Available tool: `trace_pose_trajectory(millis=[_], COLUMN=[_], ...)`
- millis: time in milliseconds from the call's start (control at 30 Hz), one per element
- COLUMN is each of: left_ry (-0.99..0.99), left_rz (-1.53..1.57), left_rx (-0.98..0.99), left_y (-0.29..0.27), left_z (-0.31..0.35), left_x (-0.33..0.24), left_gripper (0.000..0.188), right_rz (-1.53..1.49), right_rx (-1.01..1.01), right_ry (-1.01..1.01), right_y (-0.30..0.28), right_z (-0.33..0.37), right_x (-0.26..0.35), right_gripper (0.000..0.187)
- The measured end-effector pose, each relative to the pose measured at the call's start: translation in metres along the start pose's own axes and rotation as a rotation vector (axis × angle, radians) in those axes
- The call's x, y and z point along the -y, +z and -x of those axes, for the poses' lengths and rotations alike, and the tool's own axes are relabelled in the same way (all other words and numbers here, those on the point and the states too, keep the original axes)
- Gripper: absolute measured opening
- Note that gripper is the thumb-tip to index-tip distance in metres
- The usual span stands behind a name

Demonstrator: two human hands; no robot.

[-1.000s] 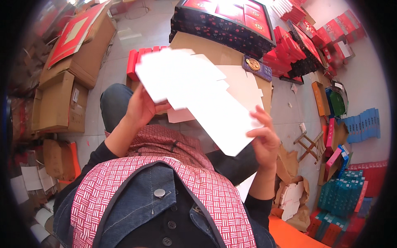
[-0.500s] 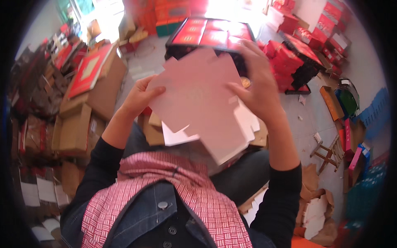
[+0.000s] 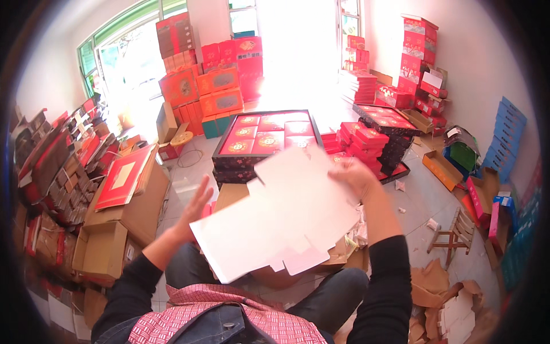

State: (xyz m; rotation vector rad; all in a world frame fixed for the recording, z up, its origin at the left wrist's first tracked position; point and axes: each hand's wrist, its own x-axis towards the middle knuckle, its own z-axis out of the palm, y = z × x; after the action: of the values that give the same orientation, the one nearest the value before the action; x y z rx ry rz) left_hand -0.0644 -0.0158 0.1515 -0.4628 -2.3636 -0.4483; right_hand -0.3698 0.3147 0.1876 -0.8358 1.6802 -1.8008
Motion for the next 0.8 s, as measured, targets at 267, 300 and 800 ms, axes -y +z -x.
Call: trace_pose_trajectory(millis=[267, 300, 800], left_ry=[0.094, -0.055, -0.735], left_rz=[0.849, 0.863, 1.105], left_rx=[0.417, 0.387, 0.257], left_y=[0.017, 0.016, 0.072], left_z=[-0.030, -0.031, 0.036], left_x=[-0.045, -0.047, -0.032], left_gripper=[0.022, 0.016, 0.043], right_rz=[0.124, 0.260, 0.090], right_rx=[-0.054, -0.081, 0.075], right_ry=[0.427, 0.380, 0.397], right_y=[0.019, 0.019, 0.160], right_z=[0.015, 0.016, 0.090], right_x=[-0.115, -0.119, -0.071], right_gripper=[0.015, 0.015, 0.030])
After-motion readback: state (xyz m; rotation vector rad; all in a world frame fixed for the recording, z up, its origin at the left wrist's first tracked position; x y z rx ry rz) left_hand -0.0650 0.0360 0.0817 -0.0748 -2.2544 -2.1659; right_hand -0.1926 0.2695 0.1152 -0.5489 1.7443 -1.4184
